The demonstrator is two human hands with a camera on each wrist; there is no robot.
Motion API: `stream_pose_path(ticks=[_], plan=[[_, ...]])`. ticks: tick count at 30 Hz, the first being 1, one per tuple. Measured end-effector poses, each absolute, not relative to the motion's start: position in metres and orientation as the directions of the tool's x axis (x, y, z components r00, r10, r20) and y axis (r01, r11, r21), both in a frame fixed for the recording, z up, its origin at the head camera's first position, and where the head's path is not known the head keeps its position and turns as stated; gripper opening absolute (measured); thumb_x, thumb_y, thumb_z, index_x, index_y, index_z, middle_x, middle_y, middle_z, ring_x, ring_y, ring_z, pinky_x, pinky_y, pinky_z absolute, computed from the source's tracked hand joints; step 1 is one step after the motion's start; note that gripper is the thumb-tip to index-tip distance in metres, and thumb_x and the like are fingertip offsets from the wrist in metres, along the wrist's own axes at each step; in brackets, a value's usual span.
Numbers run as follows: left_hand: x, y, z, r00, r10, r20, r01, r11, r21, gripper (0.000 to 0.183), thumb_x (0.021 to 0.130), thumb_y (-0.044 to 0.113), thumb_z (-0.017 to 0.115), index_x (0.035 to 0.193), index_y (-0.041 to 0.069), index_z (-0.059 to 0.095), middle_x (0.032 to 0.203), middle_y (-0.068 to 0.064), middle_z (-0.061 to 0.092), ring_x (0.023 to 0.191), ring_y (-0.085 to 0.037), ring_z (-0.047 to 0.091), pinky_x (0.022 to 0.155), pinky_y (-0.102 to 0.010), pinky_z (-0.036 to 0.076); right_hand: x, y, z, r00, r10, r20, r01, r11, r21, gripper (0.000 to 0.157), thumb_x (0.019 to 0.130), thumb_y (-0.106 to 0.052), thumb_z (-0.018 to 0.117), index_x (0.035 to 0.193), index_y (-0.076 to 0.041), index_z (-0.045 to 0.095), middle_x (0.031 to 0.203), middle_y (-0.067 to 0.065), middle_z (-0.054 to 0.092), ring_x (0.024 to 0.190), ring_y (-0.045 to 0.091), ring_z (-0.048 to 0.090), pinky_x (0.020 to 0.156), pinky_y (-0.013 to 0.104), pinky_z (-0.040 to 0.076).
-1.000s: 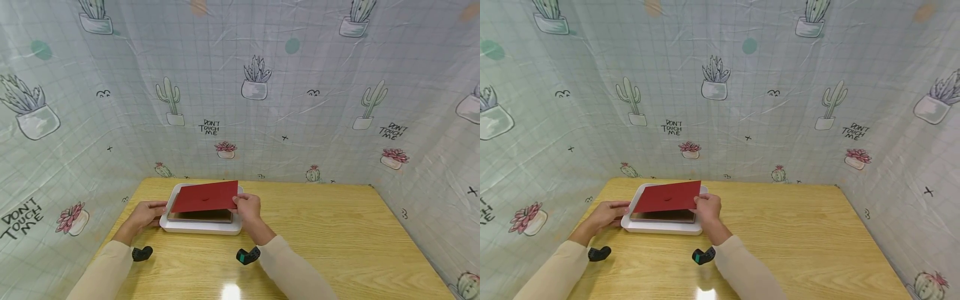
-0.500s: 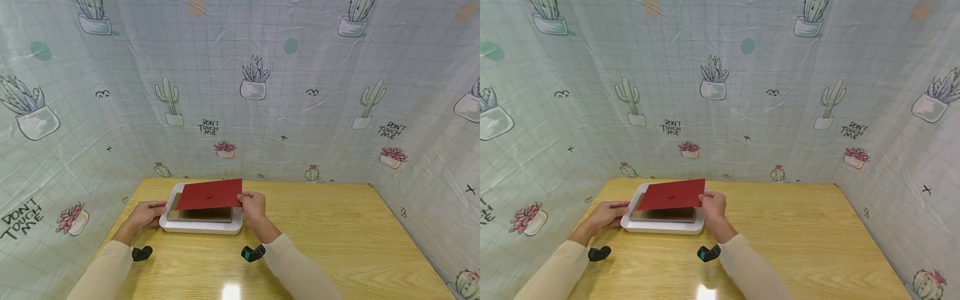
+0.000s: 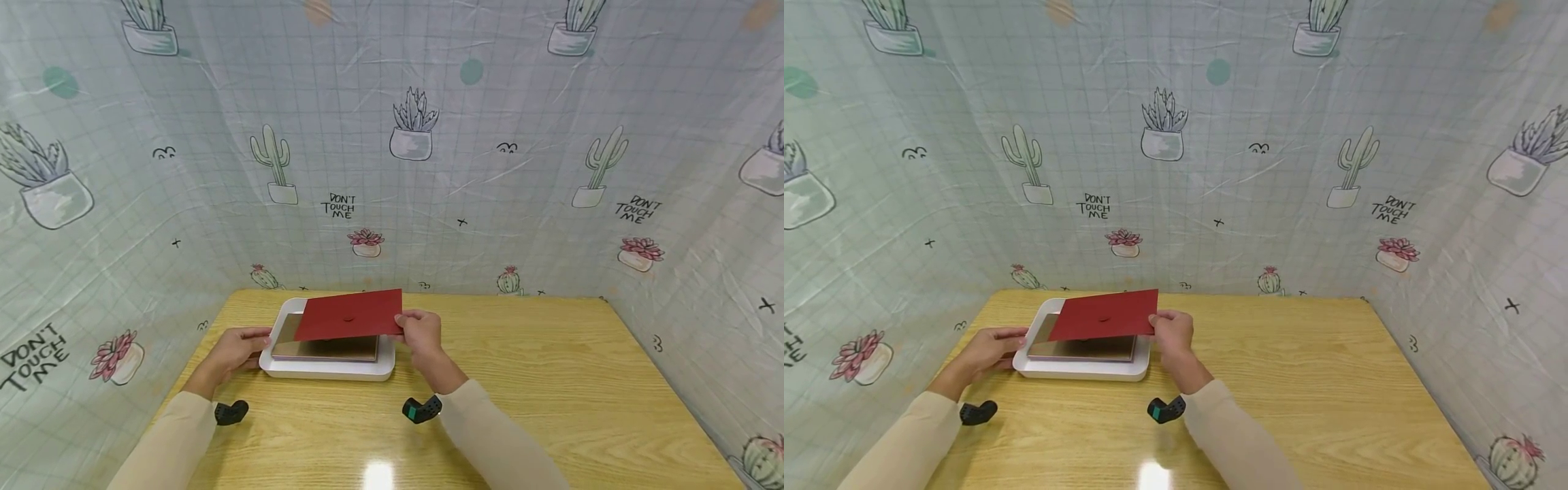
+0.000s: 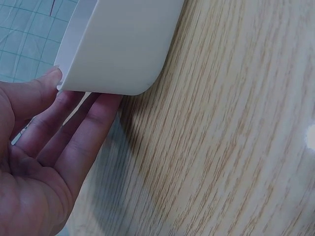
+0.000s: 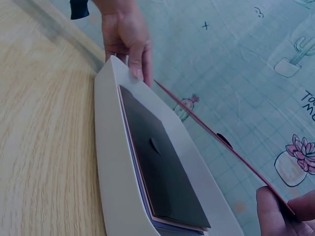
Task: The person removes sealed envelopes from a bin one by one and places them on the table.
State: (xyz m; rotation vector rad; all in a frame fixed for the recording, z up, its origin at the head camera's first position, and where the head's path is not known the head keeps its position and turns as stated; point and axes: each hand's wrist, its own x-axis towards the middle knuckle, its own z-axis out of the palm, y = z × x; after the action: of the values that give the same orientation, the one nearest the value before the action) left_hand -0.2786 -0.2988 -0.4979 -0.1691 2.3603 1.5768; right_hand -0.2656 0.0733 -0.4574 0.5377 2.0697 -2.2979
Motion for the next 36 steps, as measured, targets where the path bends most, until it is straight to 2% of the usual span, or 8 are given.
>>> stream_pose_path(ticks=[9,15,18,24,28,36], plan=[[-0.279,-0.299,-0.497,-0.95,0.059,-0.306,-0.261,0.381,0.887,0.051,0.109,0.017,0.056,0.154,-0.005,0.046,0.155,-0.034,0.047,0.116,-0.025,0.07,0.084,-0.034,0.064,-0.267,0.082,-0.457,-0.948,0.212,-0.238,0.212,-0.14,-0.967,0.026,0.102,-0.005,0.063,0.123,0.009,0.071,0.118,0.027,0.071,0.085,0.022,0.077,0.092,0.046,0.063],[-0.278,-0.299,-0.499,-0.949,0.061,-0.309,-0.262,0.389,0.883,0.052,0.109,0.018,0.056,0.154,-0.005,0.045,0.155,-0.034,0.046,0.12,-0.029,0.069,0.085,-0.035,0.064,-0.268,0.09,-0.457,-0.944,0.22,-0.247,0.22,-0.138,-0.966,0.026,0.102,-0.005,0.064,0.123,0.008,0.07,0.12,0.027,0.069,0.072,0.015,0.073,0.077,0.034,0.066],[-0.277,-0.299,-0.5,-0.949,0.063,-0.308,-0.261,0.391,0.883,0.052,0.109,0.018,0.056,0.154,-0.005,0.045,0.155,-0.035,0.046,0.121,-0.029,0.068,0.086,-0.035,0.064,-0.269,0.094,-0.457,-0.942,0.225,-0.249,0.223,-0.136,-0.965,0.025,0.102,-0.005,0.064,0.122,0.008,0.07,0.118,0.026,0.07,0.069,0.013,0.072,0.074,0.031,0.065],[-0.276,-0.299,-0.5,-0.949,0.058,-0.309,-0.263,0.39,0.882,0.052,0.109,0.019,0.056,0.154,-0.004,0.045,0.154,-0.034,0.047,0.119,-0.027,0.069,0.086,-0.035,0.064,-0.27,0.1,-0.456,-0.947,0.215,-0.24,0.211,-0.146,-0.966,0.026,0.103,-0.006,0.062,0.123,0.01,0.07,0.115,0.026,0.071,0.075,0.016,0.075,0.082,0.036,0.065],[-0.275,-0.298,-0.5,-0.95,0.056,-0.308,-0.262,0.395,0.881,0.052,0.109,0.019,0.056,0.155,-0.004,0.045,0.155,-0.034,0.047,0.121,-0.029,0.069,0.086,-0.036,0.064,-0.271,0.103,-0.457,-0.946,0.214,-0.244,0.217,-0.145,-0.965,0.027,0.103,-0.006,0.062,0.123,0.01,0.069,0.116,0.026,0.071,0.077,0.017,0.076,0.082,0.035,0.065],[-0.276,-0.297,-0.498,-0.95,0.051,-0.308,-0.264,0.398,0.879,0.052,0.109,0.019,0.057,0.154,-0.004,0.046,0.155,-0.034,0.047,0.121,-0.029,0.068,0.087,-0.037,0.064,-0.272,0.108,-0.458,-0.95,0.209,-0.231,0.204,-0.143,-0.968,0.027,0.104,-0.008,0.062,0.124,0.009,0.07,0.117,0.025,0.07,0.076,0.016,0.075,0.094,0.045,0.062]])
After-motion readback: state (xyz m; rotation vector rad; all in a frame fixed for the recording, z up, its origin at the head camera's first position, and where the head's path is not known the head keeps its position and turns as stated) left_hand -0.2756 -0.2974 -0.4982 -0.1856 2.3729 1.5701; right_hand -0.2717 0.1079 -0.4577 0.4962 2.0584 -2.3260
